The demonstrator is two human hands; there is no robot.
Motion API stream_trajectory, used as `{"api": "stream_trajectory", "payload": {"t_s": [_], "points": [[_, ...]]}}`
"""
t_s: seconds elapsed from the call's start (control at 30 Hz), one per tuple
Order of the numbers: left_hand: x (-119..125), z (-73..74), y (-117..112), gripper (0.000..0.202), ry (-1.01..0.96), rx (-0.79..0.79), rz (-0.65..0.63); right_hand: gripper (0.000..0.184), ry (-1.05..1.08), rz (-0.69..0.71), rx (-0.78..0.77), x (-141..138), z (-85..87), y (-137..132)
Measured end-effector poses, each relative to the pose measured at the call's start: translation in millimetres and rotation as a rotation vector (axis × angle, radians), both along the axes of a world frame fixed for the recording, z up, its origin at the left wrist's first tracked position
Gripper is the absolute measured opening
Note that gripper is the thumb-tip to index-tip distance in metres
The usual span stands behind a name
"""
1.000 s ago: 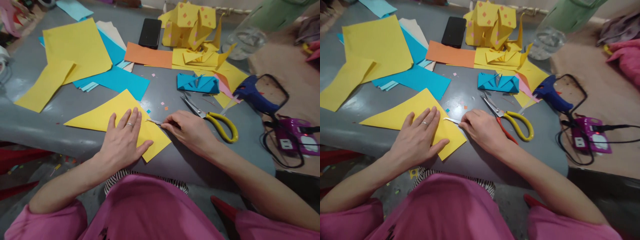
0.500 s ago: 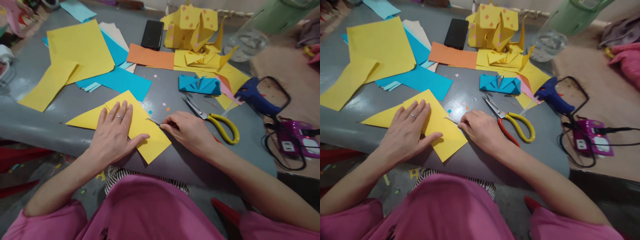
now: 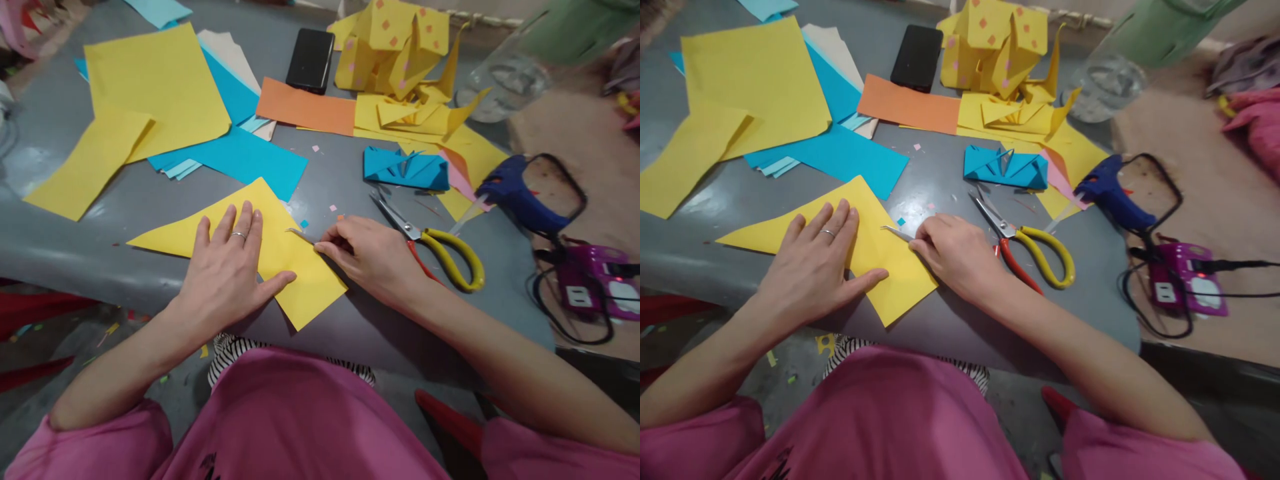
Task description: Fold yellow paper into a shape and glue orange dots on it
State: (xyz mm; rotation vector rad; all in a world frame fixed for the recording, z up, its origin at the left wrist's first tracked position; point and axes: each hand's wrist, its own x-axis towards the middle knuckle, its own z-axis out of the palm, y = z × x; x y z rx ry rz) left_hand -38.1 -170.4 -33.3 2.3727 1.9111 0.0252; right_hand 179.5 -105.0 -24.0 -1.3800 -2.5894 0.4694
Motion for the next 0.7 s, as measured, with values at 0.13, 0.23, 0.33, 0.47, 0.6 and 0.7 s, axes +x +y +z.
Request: {"api": "stream_trajectory", "payload": {"t_s": [0.13, 0.23, 0.33, 0.47, 0.6, 0.7], "points": [[1, -0.6, 0, 0.089, 0.009, -0.004, 0.014, 0.013, -0.016, -0.014, -0.018, -2, 1.6, 2], [0, -1.9, 0, 0.089, 0.003, 0.005, 0.009, 0.013, -0.011, -0.020, -0.002, -5, 0.5, 6], [-1, -2.1, 1, 0.088, -0.002, 0.027, 0.006, 0.012, 0.006, -0.011, 0.013, -10, -1.5, 8], [7, 1.1, -6, 0.088, -0.001, 0.018, -0.034, 0.012, -0.004, -0.008, 0.035, -1, -0.3, -1], [24, 2.2, -16, 0.085, -0.031, 0.015, -0.100, 0.014, -0.003, 0.034, 0.045, 17, 2.3, -15], [30, -0.4, -17, 0.078, -0.059, 0.051, -0.079, 0.016, -0.006, 0.008, 0.059, 20, 2.0, -18]]}}
